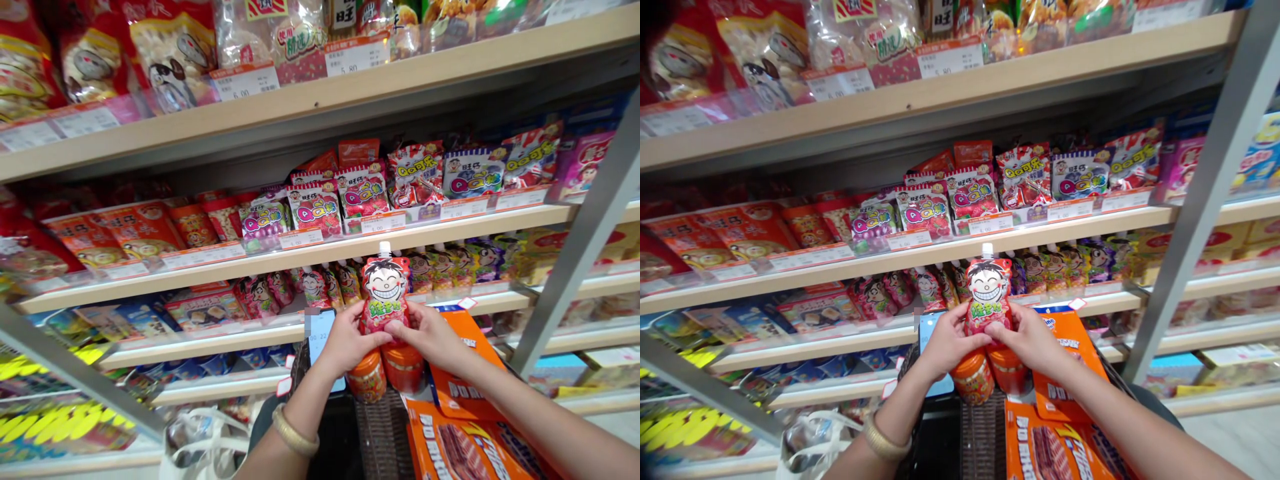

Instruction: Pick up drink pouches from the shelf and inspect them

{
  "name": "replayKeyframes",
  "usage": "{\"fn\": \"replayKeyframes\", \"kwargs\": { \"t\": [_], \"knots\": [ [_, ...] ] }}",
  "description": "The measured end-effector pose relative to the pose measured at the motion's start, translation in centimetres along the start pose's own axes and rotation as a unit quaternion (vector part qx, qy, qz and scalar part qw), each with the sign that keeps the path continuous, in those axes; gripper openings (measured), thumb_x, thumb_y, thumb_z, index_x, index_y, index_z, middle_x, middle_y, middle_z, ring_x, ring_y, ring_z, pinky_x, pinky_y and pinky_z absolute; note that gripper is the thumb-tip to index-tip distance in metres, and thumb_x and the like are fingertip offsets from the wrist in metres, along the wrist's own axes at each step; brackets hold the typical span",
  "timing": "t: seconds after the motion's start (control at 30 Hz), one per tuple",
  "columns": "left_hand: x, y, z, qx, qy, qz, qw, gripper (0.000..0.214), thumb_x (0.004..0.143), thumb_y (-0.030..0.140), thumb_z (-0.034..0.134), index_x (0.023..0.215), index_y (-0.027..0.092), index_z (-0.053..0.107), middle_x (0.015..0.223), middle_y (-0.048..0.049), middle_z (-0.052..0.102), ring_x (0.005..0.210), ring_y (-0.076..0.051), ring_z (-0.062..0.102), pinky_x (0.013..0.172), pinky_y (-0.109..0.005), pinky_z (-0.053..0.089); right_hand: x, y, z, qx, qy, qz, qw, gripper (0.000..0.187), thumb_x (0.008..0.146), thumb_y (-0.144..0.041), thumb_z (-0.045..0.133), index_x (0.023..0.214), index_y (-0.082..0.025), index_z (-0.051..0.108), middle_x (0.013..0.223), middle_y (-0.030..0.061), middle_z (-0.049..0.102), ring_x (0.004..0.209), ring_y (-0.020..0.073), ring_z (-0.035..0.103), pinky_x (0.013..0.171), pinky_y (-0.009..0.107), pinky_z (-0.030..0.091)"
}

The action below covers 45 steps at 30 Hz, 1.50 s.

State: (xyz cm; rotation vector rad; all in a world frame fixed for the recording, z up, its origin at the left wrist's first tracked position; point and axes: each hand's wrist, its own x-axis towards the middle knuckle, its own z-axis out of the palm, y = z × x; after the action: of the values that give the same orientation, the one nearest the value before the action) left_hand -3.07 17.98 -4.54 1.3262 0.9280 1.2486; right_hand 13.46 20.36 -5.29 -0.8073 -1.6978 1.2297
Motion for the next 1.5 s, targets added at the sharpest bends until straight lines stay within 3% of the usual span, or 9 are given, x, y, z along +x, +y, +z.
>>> {"fn": "replayKeyframes", "kwargs": {
  "t": [0.17, 0.33, 0.53, 0.73, 0.83, 1.03, 1.23, 1.37, 1.5],
  "knots": [
    [-0.1, 0.0, 0.2, 0.011, 0.012, 0.011, 1.000, 0.056, 0.057, 0.017, 0.082, 0.109, 0.013, 0.062, 0.113, -0.0120, 0.068, 0.103, -0.025, 0.066, 0.095, -0.037, 0.052, -0.1, 0.1, 0.2, 0.013, 0.007, 0.002, 1.000, 0.027, 0.075, -0.039, 0.065, 0.092, -0.018, 0.063, 0.093, 0.0064, 0.074, 0.084, 0.0221, 0.068, 0.078, 0.035, 0.055],
    [-0.5, -0.3, 0.7, 0.054, 0.057, 0.043, 0.996, 0.070, 0.063, 0.016, 0.077, 0.127, 0.017, 0.047, 0.126, -0.0149, 0.058, 0.109, -0.025, 0.062, 0.087, -0.034, 0.056, -0.1, 0.5, 0.3, 0.013, 0.059, -0.015, 0.998, 0.032, 0.075, -0.040, 0.067, 0.098, -0.018, 0.062, 0.099, 0.0086, 0.073, 0.090, 0.0226, 0.068, 0.083, 0.035, 0.053],
    [-1.2, -0.3, 1.2, 0.236, 0.115, 0.189, 0.946, 0.033, 0.078, 0.018, 0.063, 0.110, 0.022, 0.058, 0.116, -0.0088, 0.050, 0.106, -0.019, 0.056, 0.081, -0.028, 0.056, -0.2, 1.1, 0.4, -0.038, 0.153, -0.022, 0.987, 0.035, 0.078, -0.047, 0.062, 0.098, -0.019, 0.055, 0.099, 0.0103, 0.070, 0.091, 0.0235, 0.065, 0.084, 0.038, 0.052],
    [-1.4, -0.3, 1.4, 0.240, 0.048, 0.193, 0.950, 0.032, 0.083, 0.018, 0.057, 0.114, 0.023, 0.060, 0.113, -0.0073, 0.045, 0.092, -0.014, 0.058, 0.069, -0.022, 0.058, -0.5, 0.4, 1.1, -0.090, 0.234, -0.041, 0.967, 0.033, 0.073, -0.045, 0.063, 0.089, -0.021, 0.047, 0.089, 0.0076, 0.069, 0.082, 0.0240, 0.066, 0.075, 0.039, 0.054],
    [-1.5, -0.4, 1.4, 0.238, 0.024, 0.181, 0.954, 0.040, 0.082, 0.018, 0.058, 0.121, 0.024, 0.058, 0.115, -0.0076, 0.044, 0.098, -0.015, 0.057, 0.074, -0.024, 0.059, -0.5, 0.6, 1.3, -0.109, 0.250, -0.038, 0.961, 0.036, 0.072, -0.044, 0.064, 0.093, -0.020, 0.047, 0.091, 0.0086, 0.069, 0.083, 0.0246, 0.066, 0.078, 0.041, 0.053],
    [-1.4, -0.5, 1.0, 0.209, 0.007, 0.163, 0.964, 0.048, 0.084, 0.023, 0.058, 0.132, 0.024, 0.052, 0.119, -0.0082, 0.042, 0.102, -0.016, 0.056, 0.088, -0.032, 0.057, -0.2, 1.4, 1.2, -0.097, 0.199, -0.093, 0.971, 0.040, 0.074, -0.041, 0.064, 0.105, -0.018, 0.054, 0.102, 0.0099, 0.068, 0.096, 0.0256, 0.064, 0.089, 0.043, 0.050],
    [-1.3, -0.2, 0.9, 0.235, 0.007, 0.154, 0.960, 0.049, 0.087, 0.029, 0.054, 0.135, 0.020, 0.049, 0.118, -0.0104, 0.042, 0.101, -0.018, 0.057, 0.084, -0.033, 0.058, -0.5, 1.1, 0.7, -0.141, 0.157, -0.129, 0.969, 0.030, 0.077, -0.041, 0.065, 0.098, -0.020, 0.059, 0.098, 0.0079, 0.067, 0.094, 0.0243, 0.063, 0.086, 0.039, 0.052],
    [-1.1, -0.3, 0.7, 0.207, 0.010, 0.134, 0.969, 0.052, 0.088, 0.034, 0.051, 0.137, 0.016, 0.046, 0.121, -0.0127, 0.042, 0.105, -0.020, 0.056, 0.085, -0.033, 0.057, -0.8, 1.2, 0.0, -0.165, 0.107, -0.169, 0.966, 0.030, 0.090, -0.045, 0.047, 0.099, -0.022, 0.065, 0.101, 0.0084, 0.065, 0.102, 0.0247, 0.059, 0.093, 0.040, 0.048],
    [-1.0, -0.3, 0.6, 0.198, 0.019, 0.126, 0.972, 0.055, 0.088, 0.039, 0.051, 0.136, 0.012, 0.047, 0.124, -0.0159, 0.044, 0.106, -0.022, 0.057, 0.085, -0.033, 0.056, -0.8, 1.9, -0.4, -0.149, 0.112, -0.164, 0.969, 0.041, 0.094, -0.049, 0.036, 0.104, -0.025, 0.067, 0.115, 0.0089, 0.062, 0.113, 0.0252, 0.055, 0.098, 0.042, 0.046]
  ]
}}
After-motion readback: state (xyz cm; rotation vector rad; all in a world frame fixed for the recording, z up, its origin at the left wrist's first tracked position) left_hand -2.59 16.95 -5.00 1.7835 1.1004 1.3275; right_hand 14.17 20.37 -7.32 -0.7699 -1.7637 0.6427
